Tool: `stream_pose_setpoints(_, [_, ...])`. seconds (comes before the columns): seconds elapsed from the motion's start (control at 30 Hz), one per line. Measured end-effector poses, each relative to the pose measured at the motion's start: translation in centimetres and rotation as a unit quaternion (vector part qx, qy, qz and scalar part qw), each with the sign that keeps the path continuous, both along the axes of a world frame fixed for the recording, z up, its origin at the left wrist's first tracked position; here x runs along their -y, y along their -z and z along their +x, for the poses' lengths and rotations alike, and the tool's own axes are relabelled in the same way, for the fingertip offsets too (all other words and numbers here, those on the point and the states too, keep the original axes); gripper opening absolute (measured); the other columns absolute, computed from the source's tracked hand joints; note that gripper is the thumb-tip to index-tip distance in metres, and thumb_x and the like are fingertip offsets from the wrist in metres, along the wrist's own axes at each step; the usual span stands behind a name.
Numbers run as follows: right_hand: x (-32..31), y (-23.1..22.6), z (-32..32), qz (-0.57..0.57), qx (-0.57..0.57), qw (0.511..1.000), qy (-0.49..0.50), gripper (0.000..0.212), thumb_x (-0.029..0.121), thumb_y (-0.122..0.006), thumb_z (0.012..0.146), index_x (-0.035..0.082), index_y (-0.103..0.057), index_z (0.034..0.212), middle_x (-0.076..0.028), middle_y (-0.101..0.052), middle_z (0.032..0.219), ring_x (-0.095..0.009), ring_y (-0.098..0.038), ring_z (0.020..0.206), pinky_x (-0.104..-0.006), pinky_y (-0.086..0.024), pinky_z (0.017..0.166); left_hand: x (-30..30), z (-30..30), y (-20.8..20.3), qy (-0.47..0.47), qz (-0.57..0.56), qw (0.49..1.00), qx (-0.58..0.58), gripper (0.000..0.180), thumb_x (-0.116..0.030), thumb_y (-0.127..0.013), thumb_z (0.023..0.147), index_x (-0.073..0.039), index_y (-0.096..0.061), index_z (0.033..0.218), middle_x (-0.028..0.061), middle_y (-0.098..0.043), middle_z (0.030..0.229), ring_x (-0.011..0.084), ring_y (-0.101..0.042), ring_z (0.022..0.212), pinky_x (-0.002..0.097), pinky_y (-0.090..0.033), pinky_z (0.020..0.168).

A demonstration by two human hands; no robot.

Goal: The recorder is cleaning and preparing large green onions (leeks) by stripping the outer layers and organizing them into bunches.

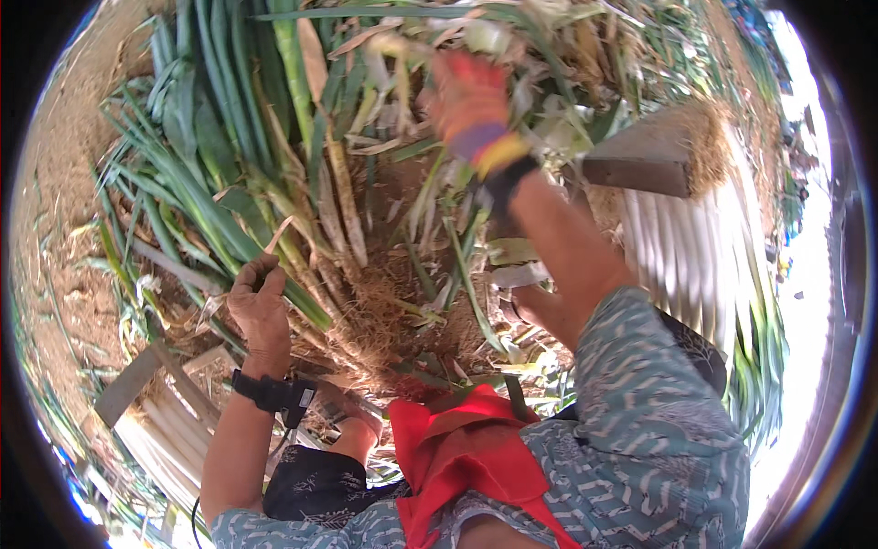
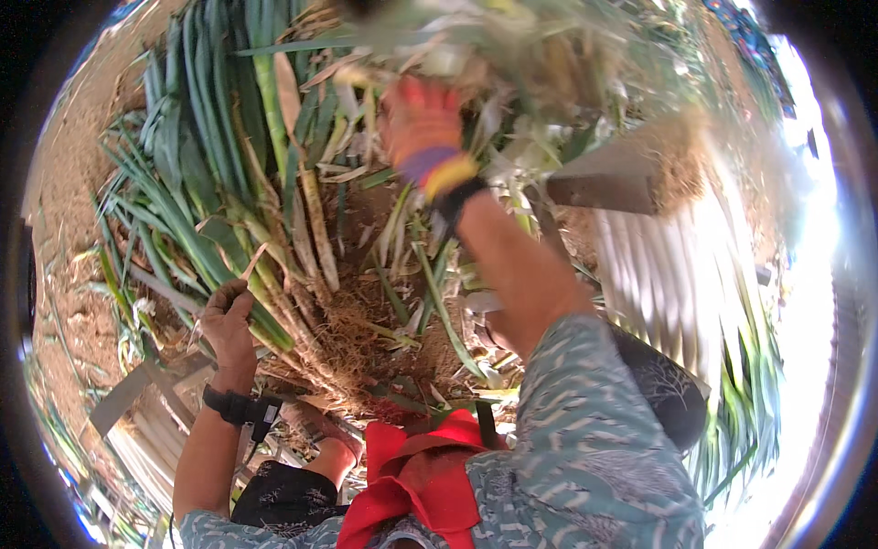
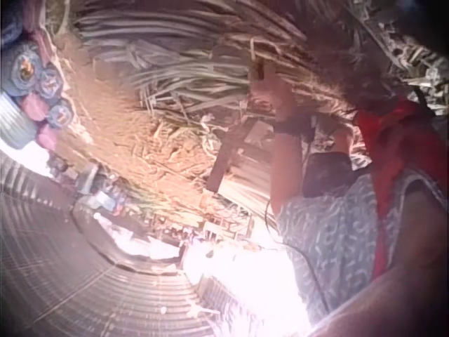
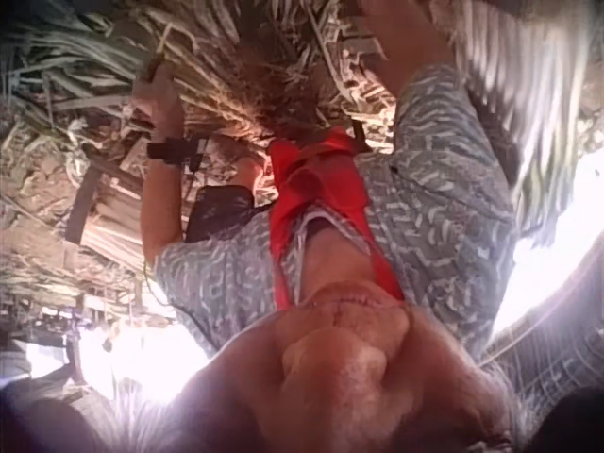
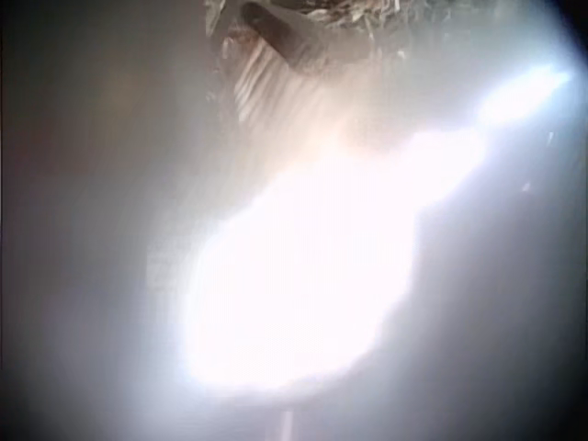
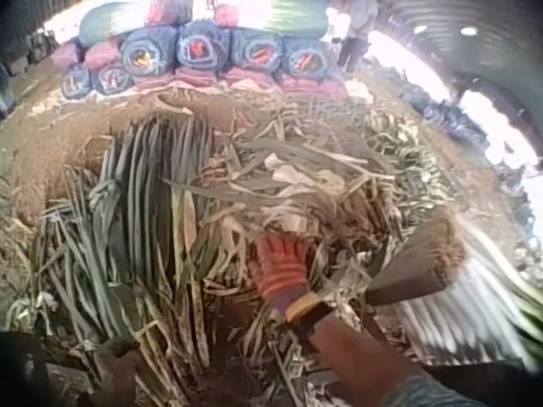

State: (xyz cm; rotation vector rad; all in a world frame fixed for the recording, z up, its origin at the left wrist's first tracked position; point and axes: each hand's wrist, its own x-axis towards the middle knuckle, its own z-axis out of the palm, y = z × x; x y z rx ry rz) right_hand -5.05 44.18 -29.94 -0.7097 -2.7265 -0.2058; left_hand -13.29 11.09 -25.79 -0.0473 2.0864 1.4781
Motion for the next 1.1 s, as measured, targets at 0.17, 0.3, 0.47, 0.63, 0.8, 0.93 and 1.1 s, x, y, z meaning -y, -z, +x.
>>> stream_pose_setpoints(0.17, [6.0,2.3,12.0,-0.279,0.000,0.927,0.249,0.071,0.044,-0.061,0.074,0.003,-0.039,0.127,-0.023,-0.047,0.118,-0.038,-0.040,0.118,-0.0538,-0.026,0.099,-6.3,0.3,-5.3,0.318,-0.004,0.919,-0.232,0.018,0.000,-0.057,0.082,0.001,-0.060,0.099,0.0025,-0.059,0.093,0.0086,-0.053,0.075,0.0230,-0.044,0.069])
stream_pose_setpoints(0.3, [3.9,8.1,22.2,-0.120,0.116,0.872,0.459,0.063,0.052,-0.056,0.072,0.004,-0.052,0.112,-0.019,-0.050,0.118,-0.033,-0.049,0.109,-0.0448,-0.038,0.093,-9.4,1.4,-6.7,0.288,0.049,0.953,-0.086,0.020,-0.007,-0.058,0.085,0.003,-0.059,0.102,0.0039,-0.058,0.098,0.0100,-0.053,0.075,0.0251,-0.045,0.072])
stream_pose_setpoints(0.47, [0.8,9.8,22.3,-0.355,0.120,0.730,0.571,0.093,0.069,-0.057,0.062,0.004,-0.041,0.127,-0.021,-0.043,0.127,-0.036,-0.040,0.119,-0.0485,-0.027,0.101,-5.3,1.2,-4.8,0.299,-0.006,0.954,0.000,0.027,-0.018,-0.057,0.088,0.001,-0.059,0.108,0.0046,-0.061,0.089,0.0099,-0.055,0.076,0.0244,-0.045,0.071])
stream_pose_setpoints(0.63, [0.5,7.0,17.5,-0.382,0.149,0.704,0.580,0.111,0.077,-0.055,0.058,0.005,-0.027,0.138,-0.022,-0.030,0.139,-0.038,-0.025,0.130,-0.0476,-0.019,0.106,-1.8,3.8,-3.5,0.243,-0.027,0.964,0.103,0.024,-0.018,-0.057,0.087,0.001,-0.060,0.101,0.0043,-0.063,0.081,0.0112,-0.059,0.072,0.0239,-0.047,0.064])
stream_pose_setpoints(0.8, [1.1,4.4,15.7,-0.431,0.244,0.719,0.487,0.109,0.074,-0.056,0.062,0.005,-0.024,0.140,-0.021,-0.029,0.141,-0.038,-0.029,0.130,-0.0502,-0.031,0.100,-0.6,5.1,-3.8,0.270,-0.006,0.955,0.123,0.023,-0.018,-0.059,0.086,0.000,-0.061,0.100,0.0025,-0.062,0.078,0.0106,-0.059,0.071,0.0236,-0.048,0.064])
stream_pose_setpoints(0.93, [0.9,3.7,15.3,-0.395,0.292,0.768,0.410,0.093,0.070,-0.056,0.067,0.003,-0.043,0.130,-0.016,-0.048,0.130,-0.027,-0.047,0.119,-0.0479,-0.035,0.097,-0.4,4.9,-5.6,0.266,0.000,0.958,0.109,0.023,-0.016,-0.054,0.088,0.002,-0.059,0.100,0.0040,-0.061,0.079,0.0107,-0.057,0.071,0.0244,-0.046,0.066])
stream_pose_setpoints(1.1, [1.3,3.3,13.3,-0.392,0.272,0.791,0.383,0.089,0.072,-0.052,0.068,-0.001,-0.055,0.117,-0.018,-0.056,0.118,-0.030,-0.056,0.107,-0.0430,-0.042,0.087,1.1,4.5,-5.4,0.241,-0.031,0.966,0.093,0.023,-0.015,-0.055,0.087,0.004,-0.059,0.099,0.0035,-0.060,0.079,0.0103,-0.057,0.071,0.0244,-0.046,0.065])
